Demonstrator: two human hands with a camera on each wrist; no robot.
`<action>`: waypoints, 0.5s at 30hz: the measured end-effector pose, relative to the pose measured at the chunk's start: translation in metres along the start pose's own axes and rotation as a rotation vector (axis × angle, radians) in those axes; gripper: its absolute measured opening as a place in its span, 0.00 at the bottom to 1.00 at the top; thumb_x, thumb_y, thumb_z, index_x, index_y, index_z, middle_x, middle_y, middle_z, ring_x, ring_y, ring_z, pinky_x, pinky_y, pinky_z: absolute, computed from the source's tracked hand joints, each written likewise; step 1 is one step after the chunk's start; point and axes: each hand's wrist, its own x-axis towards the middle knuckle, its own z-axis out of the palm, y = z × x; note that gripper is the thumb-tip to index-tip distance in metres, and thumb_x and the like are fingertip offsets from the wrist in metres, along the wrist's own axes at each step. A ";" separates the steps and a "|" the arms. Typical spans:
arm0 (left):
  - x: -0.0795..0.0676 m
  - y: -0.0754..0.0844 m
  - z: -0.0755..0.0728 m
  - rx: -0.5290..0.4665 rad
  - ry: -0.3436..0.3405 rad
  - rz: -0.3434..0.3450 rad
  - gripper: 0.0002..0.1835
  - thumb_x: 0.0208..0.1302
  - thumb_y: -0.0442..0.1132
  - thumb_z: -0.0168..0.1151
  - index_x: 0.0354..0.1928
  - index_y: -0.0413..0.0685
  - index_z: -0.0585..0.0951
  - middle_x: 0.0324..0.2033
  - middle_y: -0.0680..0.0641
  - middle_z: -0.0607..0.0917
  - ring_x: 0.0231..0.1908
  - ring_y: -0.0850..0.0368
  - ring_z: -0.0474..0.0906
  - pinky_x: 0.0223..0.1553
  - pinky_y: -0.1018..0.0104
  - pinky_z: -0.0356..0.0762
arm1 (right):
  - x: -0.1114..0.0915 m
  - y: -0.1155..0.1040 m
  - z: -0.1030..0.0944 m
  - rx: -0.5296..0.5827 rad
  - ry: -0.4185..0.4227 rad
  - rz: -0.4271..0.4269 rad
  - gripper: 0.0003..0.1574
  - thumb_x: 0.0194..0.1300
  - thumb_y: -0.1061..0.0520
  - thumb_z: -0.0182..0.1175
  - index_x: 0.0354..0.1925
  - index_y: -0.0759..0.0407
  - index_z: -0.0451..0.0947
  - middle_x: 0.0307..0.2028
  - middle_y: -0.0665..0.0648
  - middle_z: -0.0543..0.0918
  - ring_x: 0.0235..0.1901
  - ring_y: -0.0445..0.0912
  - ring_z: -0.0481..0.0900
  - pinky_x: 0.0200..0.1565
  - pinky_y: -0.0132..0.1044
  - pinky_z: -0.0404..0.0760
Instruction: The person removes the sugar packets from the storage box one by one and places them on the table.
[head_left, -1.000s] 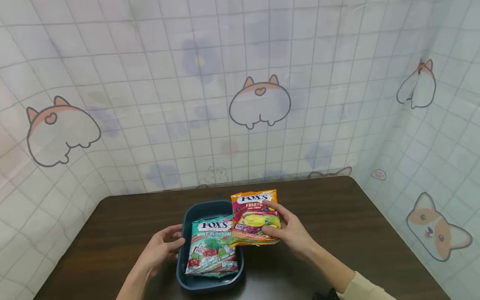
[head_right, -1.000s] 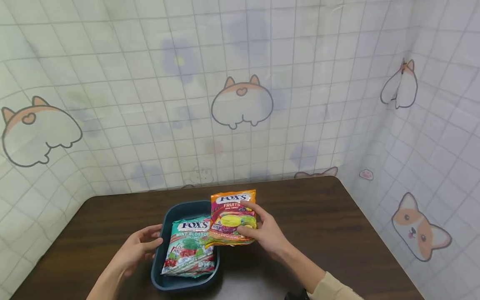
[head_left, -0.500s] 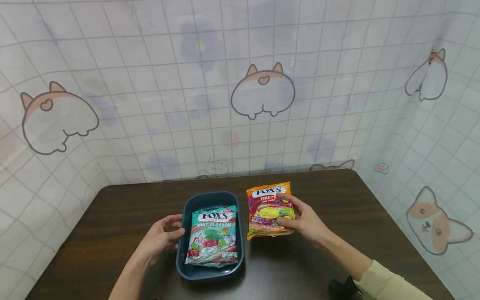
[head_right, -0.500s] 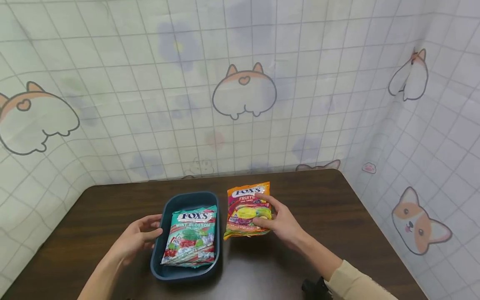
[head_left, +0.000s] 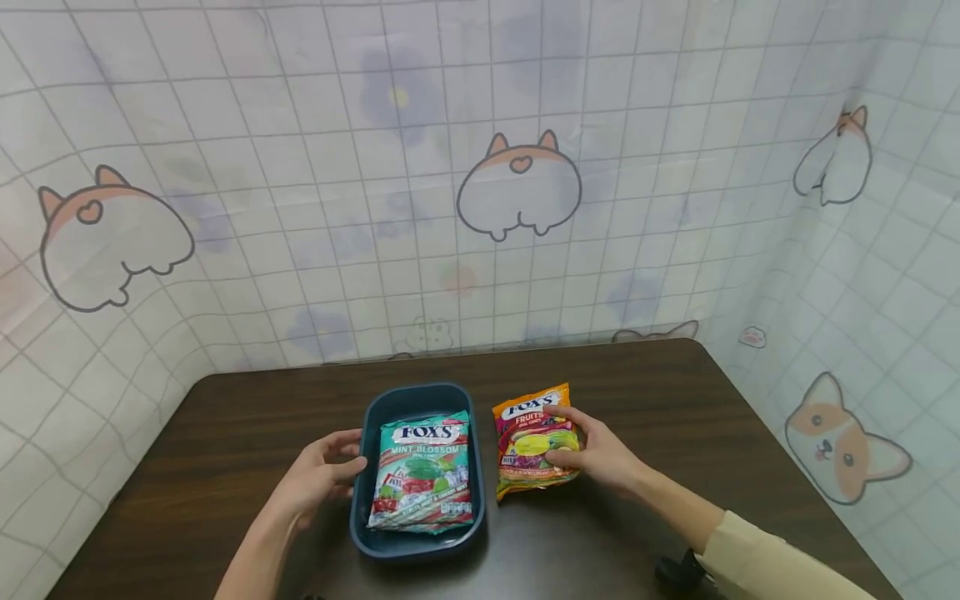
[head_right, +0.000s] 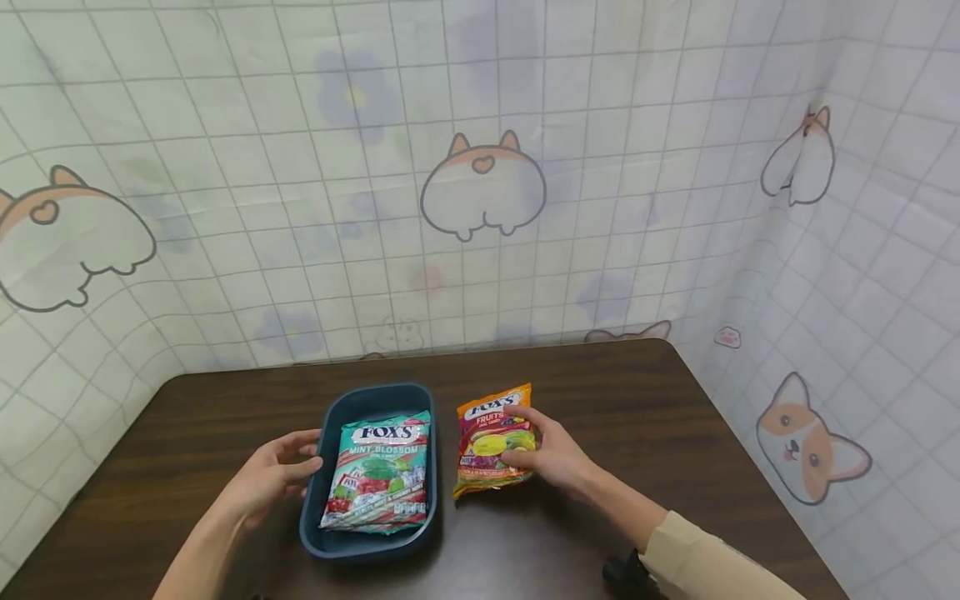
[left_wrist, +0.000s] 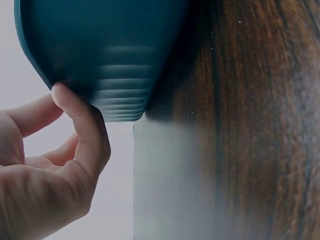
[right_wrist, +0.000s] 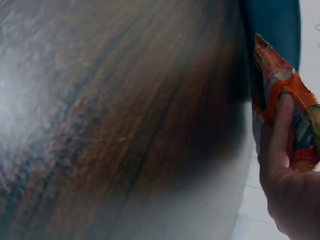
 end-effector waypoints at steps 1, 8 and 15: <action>0.000 0.000 0.000 0.002 0.000 -0.002 0.26 0.74 0.31 0.60 0.71 0.34 0.68 0.57 0.32 0.74 0.43 0.45 0.78 0.41 0.54 0.83 | 0.001 0.002 0.001 -0.033 0.011 0.010 0.46 0.69 0.58 0.68 0.77 0.61 0.58 0.58 0.67 0.76 0.49 0.53 0.80 0.50 0.43 0.82; 0.003 0.001 0.000 -0.002 -0.010 -0.005 0.26 0.74 0.31 0.60 0.71 0.34 0.68 0.56 0.33 0.74 0.43 0.46 0.78 0.40 0.55 0.82 | 0.007 0.000 0.004 -0.254 0.079 0.064 0.46 0.65 0.56 0.72 0.75 0.58 0.63 0.57 0.62 0.76 0.48 0.51 0.78 0.52 0.49 0.80; 0.000 0.001 0.000 0.023 0.005 -0.010 0.27 0.74 0.31 0.59 0.71 0.34 0.67 0.57 0.33 0.74 0.43 0.46 0.78 0.41 0.55 0.82 | 0.016 -0.003 0.004 -0.503 0.092 0.036 0.43 0.61 0.51 0.75 0.70 0.54 0.70 0.54 0.59 0.78 0.46 0.50 0.77 0.54 0.53 0.78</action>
